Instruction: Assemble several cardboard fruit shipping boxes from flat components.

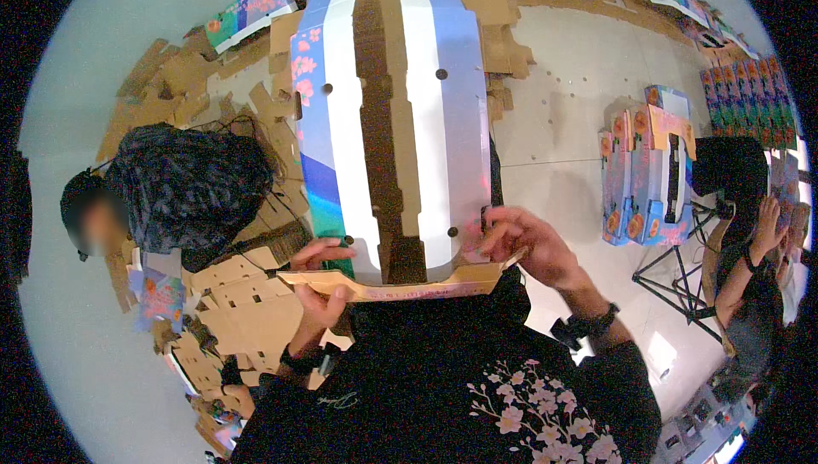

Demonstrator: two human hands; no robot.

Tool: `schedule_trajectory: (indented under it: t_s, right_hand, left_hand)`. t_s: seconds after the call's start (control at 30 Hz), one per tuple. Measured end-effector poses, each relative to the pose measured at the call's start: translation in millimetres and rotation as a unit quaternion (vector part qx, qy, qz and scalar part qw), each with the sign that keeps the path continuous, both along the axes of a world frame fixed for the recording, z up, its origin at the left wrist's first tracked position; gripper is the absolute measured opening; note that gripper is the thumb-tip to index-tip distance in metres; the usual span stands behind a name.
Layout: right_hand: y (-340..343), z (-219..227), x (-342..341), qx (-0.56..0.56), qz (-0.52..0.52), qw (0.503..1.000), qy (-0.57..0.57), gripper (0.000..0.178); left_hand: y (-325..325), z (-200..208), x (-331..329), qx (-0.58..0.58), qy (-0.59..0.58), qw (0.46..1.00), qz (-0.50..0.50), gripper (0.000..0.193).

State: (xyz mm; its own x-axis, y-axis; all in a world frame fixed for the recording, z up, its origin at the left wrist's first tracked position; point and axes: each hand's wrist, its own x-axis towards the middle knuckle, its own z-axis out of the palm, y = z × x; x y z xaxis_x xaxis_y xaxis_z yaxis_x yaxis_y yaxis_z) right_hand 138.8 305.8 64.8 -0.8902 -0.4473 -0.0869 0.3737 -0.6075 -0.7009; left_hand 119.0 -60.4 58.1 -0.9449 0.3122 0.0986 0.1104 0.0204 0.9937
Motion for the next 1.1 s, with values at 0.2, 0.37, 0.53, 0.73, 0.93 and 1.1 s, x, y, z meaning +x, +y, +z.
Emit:
schedule_trajectory:
  t_s: [0.2, 0.37, 0.53, 0.73, 0.93, 1.1]
  right_hand:
    - [-34, -37, 3, 0.195, -0.267, 0.937, -0.114, 0.042]
    - [-34, -41, -2, 0.332, -0.224, 0.916, -0.025, 0.054]
    - [-38, -47, -4, 0.396, -0.268, 0.876, 0.069, 0.046]
    - [-27, -48, -4, 0.362, -0.269, 0.893, -0.003, 0.041]
    - [-35, -17, 18, 0.379, -0.292, 0.876, -0.066, 0.047]
    - [-54, -11, 25, 0.566, -0.266, 0.774, 0.100, 0.051]
  left_hand:
    - [13, -11, 2, -0.090, 0.066, 0.987, 0.117, 0.094]
    - [14, -7, 0, -0.138, 0.041, 0.983, 0.113, 0.083]
    - [15, -2, -4, -0.176, 0.047, 0.977, 0.109, 0.071]
    - [20, 3, -9, -0.206, 0.004, 0.974, 0.100, 0.066]
    - [23, 4, -8, -0.232, -0.010, 0.969, 0.089, 0.065]
    - [30, 2, -7, -0.210, 0.046, 0.971, 0.104, 0.064]
